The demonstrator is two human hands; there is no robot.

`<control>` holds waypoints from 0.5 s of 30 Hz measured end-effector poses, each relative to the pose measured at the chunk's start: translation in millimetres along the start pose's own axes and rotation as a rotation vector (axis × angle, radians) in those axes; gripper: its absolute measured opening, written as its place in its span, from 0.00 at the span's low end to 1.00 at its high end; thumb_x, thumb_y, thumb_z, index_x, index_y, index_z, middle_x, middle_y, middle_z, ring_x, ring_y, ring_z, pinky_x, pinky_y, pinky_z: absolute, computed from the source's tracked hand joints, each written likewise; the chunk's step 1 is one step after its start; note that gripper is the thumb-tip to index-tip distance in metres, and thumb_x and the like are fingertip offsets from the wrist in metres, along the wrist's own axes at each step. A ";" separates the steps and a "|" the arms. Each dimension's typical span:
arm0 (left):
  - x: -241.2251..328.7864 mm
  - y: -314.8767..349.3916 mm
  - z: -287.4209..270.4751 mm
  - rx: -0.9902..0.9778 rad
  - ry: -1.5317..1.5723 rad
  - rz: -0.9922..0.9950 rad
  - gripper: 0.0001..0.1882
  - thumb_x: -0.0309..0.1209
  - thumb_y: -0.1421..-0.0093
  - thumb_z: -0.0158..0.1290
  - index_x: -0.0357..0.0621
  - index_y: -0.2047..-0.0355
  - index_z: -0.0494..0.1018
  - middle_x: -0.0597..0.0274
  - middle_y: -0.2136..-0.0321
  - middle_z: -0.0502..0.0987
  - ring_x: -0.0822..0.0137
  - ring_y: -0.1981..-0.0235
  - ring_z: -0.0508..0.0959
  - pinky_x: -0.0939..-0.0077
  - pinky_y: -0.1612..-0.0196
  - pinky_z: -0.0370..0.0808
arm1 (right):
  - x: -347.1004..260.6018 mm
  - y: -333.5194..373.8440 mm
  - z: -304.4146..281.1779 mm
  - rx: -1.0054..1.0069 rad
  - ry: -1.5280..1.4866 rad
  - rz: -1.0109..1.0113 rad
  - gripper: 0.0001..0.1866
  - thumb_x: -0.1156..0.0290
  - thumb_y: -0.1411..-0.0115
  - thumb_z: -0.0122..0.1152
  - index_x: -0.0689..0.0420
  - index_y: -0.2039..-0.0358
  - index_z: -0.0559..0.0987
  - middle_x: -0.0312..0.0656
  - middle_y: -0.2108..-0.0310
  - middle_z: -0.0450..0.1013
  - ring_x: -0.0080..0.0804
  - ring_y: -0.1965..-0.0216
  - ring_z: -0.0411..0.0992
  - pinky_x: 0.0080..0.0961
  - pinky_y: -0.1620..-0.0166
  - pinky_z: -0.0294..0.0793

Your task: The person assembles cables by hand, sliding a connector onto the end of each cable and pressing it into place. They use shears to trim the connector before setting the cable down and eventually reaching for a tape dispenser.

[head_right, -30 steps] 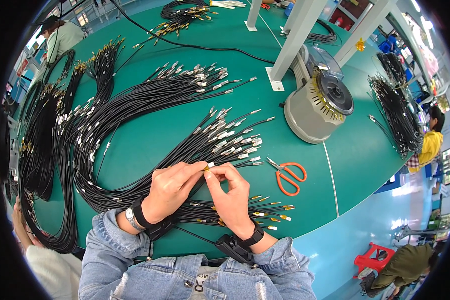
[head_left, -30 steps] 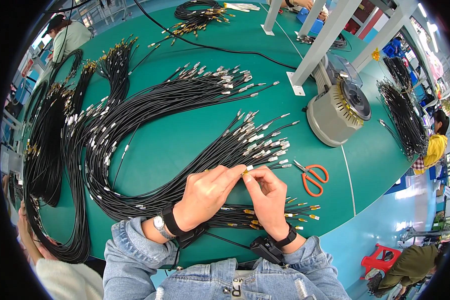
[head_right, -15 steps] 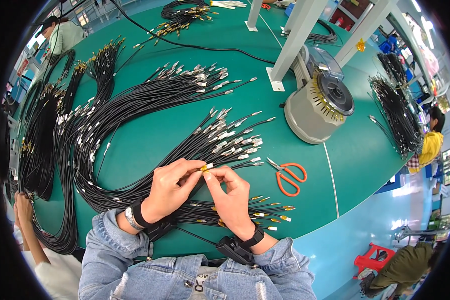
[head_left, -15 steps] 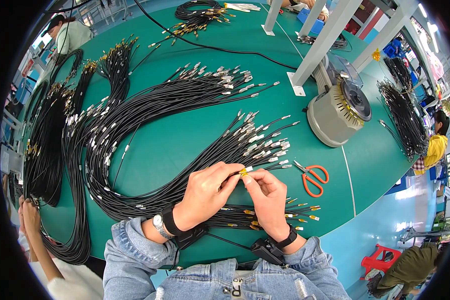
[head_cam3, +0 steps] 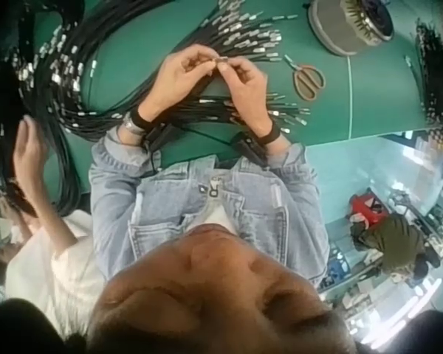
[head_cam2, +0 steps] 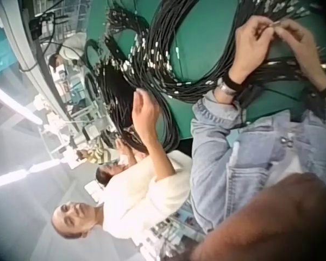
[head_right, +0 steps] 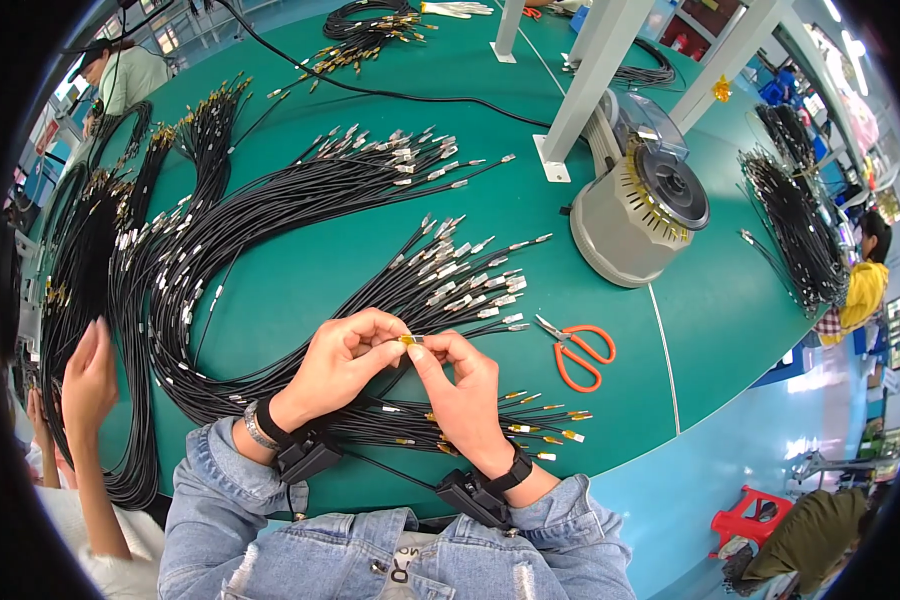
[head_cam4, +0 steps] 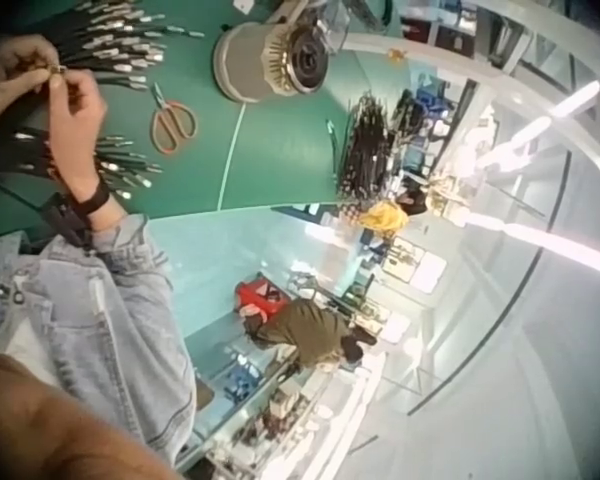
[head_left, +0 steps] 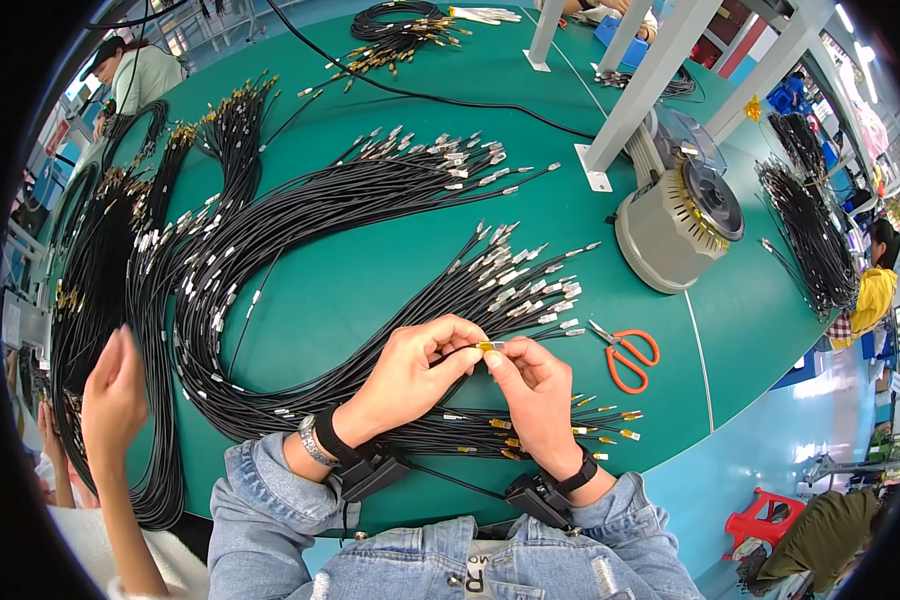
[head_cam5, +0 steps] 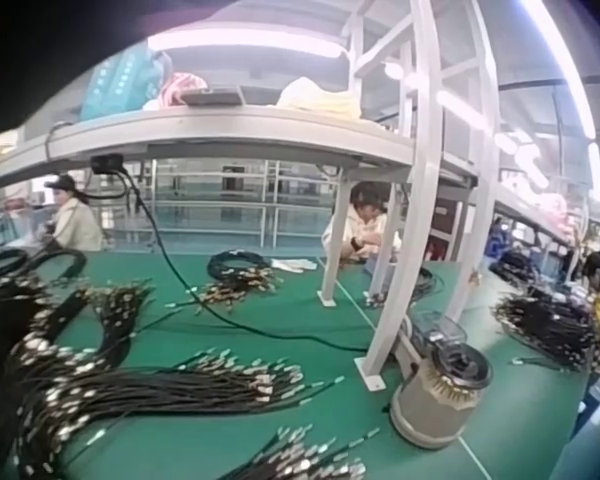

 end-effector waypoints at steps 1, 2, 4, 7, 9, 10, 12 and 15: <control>0.6 -0.7 -0.4 0.008 0.005 0.020 0.08 0.20 0.42 0.52 0.33 0.61 0.71 0.64 0.70 0.76 0.77 0.69 0.76 0.85 0.65 0.74 | 0.1 -0.5 0.5 -0.005 -0.008 0.002 0.06 0.75 0.42 0.59 0.65 0.68 0.77 0.34 0.71 0.73 0.17 0.69 0.67 0.15 0.63 0.67; 1.8 -1.0 -0.8 0.017 0.010 0.039 0.08 0.20 0.42 0.52 0.33 0.61 0.70 0.64 0.70 0.77 0.78 0.70 0.76 0.85 0.67 0.74 | 0.1 -0.8 1.1 -0.011 -0.016 0.004 0.06 0.75 0.42 0.59 0.65 0.68 0.77 0.34 0.71 0.73 0.17 0.69 0.67 0.15 0.63 0.67; 3.0 0.8 -1.8 0.059 -0.026 0.052 0.07 0.21 0.42 0.52 0.33 0.62 0.71 0.64 0.70 0.77 0.78 0.71 0.76 0.84 0.68 0.74 | -0.5 -1.3 1.9 -0.016 -0.022 0.010 0.06 0.75 0.42 0.58 0.65 0.68 0.77 0.33 0.71 0.72 0.17 0.69 0.67 0.15 0.64 0.67; 5.8 4.9 -6.9 0.144 -0.095 0.076 0.06 0.22 0.42 0.53 0.33 0.64 0.72 0.63 0.72 0.77 0.78 0.74 0.75 0.84 0.71 0.74 | -0.8 -1.1 4.2 -0.027 -0.033 0.024 0.05 0.76 0.42 0.58 0.65 0.68 0.76 0.33 0.71 0.70 0.16 0.69 0.67 0.13 0.65 0.66; 7.5 5.7 -9.1 0.165 -0.153 0.101 0.05 0.20 0.45 0.54 0.34 0.67 0.72 0.61 0.74 0.77 0.76 0.75 0.76 0.83 0.72 0.74 | 1.1 -1.7 3.9 -0.027 -0.039 0.029 0.06 0.75 0.42 0.58 0.65 0.67 0.76 0.33 0.71 0.71 0.17 0.70 0.67 0.14 0.65 0.66; 7.2 4.1 -8.0 0.168 -0.177 0.114 0.05 0.19 0.46 0.55 0.34 0.68 0.73 0.60 0.75 0.77 0.75 0.76 0.76 0.83 0.72 0.73 | 2.3 -2.0 1.4 -0.020 -0.038 0.032 0.06 0.75 0.42 0.58 0.65 0.67 0.77 0.34 0.71 0.71 0.17 0.70 0.67 0.14 0.65 0.66; 15.1 -1.8 1.8 0.151 -0.263 0.212 0.04 0.20 0.45 0.55 0.34 0.68 0.73 0.60 0.76 0.77 0.76 0.77 0.76 0.83 0.73 0.74 | 2.7 -2.8 -8.3 0.006 -0.029 0.033 0.06 0.75 0.42 0.58 0.65 0.67 0.77 0.34 0.71 0.71 0.16 0.70 0.67 0.13 0.65 0.66; 17.8 1.3 9.7 0.188 -0.365 0.217 0.01 0.20 0.43 0.52 0.36 0.71 0.74 0.60 0.78 0.76 0.76 0.79 0.76 0.83 0.75 0.72 | -6.8 0.5 -9.3 -0.003 -0.061 0.029 0.06 0.75 0.42 0.58 0.65 0.67 0.77 0.34 0.71 0.72 0.16 0.70 0.67 0.12 0.65 0.66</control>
Point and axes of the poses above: each hand's wrist, its own y-axis away from the middle knuckle, its own z-axis out of the palm, x = y × z, the point moved 8 cm from there along -y, towards the middle knuckle
